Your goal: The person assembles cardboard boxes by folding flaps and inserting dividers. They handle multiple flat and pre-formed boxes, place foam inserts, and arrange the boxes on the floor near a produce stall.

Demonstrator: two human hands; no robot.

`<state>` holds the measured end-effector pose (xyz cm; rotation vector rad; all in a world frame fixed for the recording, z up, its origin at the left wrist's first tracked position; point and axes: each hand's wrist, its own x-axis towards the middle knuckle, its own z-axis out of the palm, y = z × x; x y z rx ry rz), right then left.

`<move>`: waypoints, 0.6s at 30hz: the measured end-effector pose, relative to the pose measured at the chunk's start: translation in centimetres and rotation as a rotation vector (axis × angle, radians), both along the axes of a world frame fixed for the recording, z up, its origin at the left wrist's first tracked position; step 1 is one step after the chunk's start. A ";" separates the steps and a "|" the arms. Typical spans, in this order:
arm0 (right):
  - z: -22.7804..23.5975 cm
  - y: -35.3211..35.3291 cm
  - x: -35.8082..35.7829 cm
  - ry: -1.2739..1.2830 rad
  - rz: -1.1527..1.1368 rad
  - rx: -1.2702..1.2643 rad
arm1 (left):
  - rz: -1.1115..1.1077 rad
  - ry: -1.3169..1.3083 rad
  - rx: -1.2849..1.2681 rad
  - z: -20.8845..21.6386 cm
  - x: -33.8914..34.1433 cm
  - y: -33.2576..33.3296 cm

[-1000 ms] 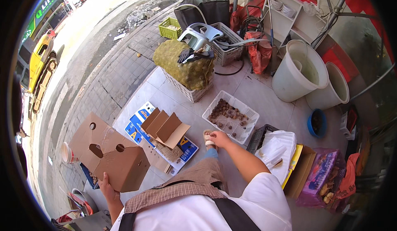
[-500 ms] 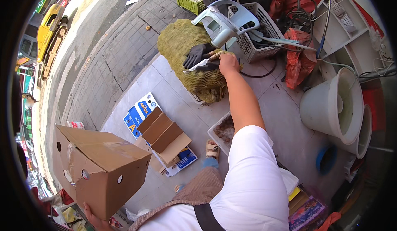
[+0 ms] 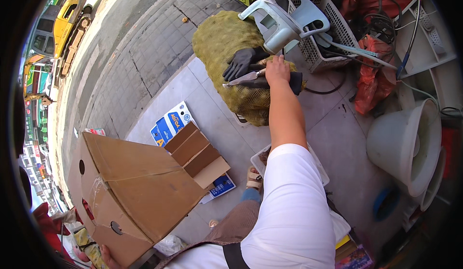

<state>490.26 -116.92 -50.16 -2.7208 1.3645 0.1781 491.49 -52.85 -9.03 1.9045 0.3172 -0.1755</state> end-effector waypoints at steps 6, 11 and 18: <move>4.5 0.5 -2.1 -0.204 -0.068 -0.076 | -0.173 -0.055 0.144 -0.6 0.1 1.7; 8.8 4.5 -10.3 -0.504 -0.234 0.026 | -0.514 -0.226 0.411 -2.3 1.6 6.2; 3.1 29.2 -31.2 -0.790 -0.855 0.766 | -0.900 -0.401 0.181 -4.2 2.1 3.8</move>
